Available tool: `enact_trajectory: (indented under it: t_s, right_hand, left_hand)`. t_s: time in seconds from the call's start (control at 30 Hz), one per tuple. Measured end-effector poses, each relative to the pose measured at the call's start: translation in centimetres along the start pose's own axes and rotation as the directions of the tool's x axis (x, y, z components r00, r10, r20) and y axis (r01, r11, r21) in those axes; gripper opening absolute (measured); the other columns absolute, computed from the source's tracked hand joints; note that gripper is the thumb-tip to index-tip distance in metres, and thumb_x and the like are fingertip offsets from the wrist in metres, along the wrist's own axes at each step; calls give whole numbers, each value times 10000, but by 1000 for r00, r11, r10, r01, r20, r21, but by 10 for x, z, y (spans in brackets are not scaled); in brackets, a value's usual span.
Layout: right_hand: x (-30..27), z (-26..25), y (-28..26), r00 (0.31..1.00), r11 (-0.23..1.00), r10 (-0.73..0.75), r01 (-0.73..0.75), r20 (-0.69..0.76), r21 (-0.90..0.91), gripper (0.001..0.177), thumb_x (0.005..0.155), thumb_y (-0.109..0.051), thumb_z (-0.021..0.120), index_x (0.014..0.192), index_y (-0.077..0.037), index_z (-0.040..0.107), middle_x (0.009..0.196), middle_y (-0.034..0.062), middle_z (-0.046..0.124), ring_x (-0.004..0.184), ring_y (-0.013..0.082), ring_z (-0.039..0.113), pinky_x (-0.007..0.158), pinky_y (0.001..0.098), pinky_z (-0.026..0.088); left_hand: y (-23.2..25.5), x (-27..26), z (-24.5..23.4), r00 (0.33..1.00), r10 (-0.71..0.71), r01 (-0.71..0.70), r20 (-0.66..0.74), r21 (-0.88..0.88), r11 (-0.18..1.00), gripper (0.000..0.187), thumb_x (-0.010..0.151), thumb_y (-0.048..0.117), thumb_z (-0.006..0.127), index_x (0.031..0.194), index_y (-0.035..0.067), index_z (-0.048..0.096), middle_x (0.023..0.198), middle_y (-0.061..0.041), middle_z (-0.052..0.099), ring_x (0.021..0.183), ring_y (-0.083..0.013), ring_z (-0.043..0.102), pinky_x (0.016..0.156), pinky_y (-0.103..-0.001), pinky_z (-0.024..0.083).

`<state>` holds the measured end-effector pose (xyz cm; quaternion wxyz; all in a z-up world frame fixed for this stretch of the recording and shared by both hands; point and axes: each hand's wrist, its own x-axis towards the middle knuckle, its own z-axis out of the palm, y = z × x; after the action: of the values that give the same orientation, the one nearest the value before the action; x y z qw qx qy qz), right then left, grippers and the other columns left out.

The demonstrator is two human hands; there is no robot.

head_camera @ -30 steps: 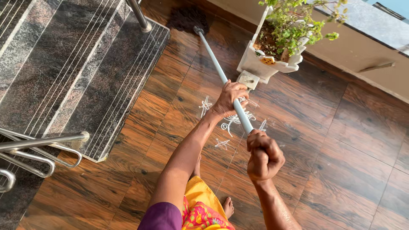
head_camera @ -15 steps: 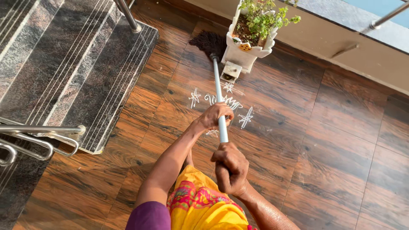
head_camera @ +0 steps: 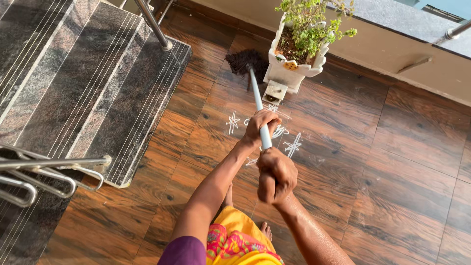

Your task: The person dips a mop into a bucket of water, wrings it out by hand, and mops the wood-patterned floor of a balcony, moving around a potted plant and a floor design.

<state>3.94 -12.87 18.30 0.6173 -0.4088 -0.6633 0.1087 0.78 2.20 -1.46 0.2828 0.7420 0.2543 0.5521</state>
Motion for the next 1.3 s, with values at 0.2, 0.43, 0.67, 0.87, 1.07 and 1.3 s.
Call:
enact_trajectory:
  t_s: [0.2,0.43,0.67,0.87,1.07,1.3]
  right_hand:
    - [1,37,117,994,994,102,-100,32,-52,155,765,91,458,835,15,574,712,114,546,622,207,522,603,313,444]
    - [2,22,87,931,947,320,-310,-178,82,138,846,139,435,854,33,522,730,79,522,659,140,479,616,286,425]
    - [26,-11,-14,974,979,200,-195,-109,54,207,903,142,518,767,-14,510,658,58,535,574,161,524,572,324,481]
    - [6,-9,39,978,970,205,-196,-49,142,164,932,50,506,791,-19,553,677,50,554,603,187,568,560,327,490]
    - [-23,16,138,944,922,328,-312,-34,229,176,857,48,411,872,26,585,780,90,575,738,177,525,728,333,488]
    - [-45,-22,111,882,873,411,-306,-232,380,200,818,26,401,861,77,589,723,136,538,615,183,472,709,387,466]
  left_hand:
    - [-127,46,26,971,-13,6,237,26,1000,194,855,108,758,781,100,578,726,-47,630,717,-244,628,794,-405,545]
    - [-82,68,15,947,59,-74,317,37,997,363,903,262,786,652,103,577,659,-65,604,679,-264,606,701,-438,512]
    - [-3,22,-1,917,-66,29,393,100,995,481,1005,261,649,549,133,561,526,-56,572,507,-220,543,640,-415,515]
    - [-41,23,3,978,-26,-2,205,137,991,402,1029,185,604,635,121,553,585,-68,571,562,-244,546,748,-431,525]
    - [-126,48,11,954,-86,45,287,147,988,272,926,164,652,662,127,601,647,-65,632,652,-257,614,761,-420,513]
    - [-86,25,45,978,-24,-9,207,158,987,257,880,146,675,640,122,588,636,-67,620,632,-266,606,800,-436,512]
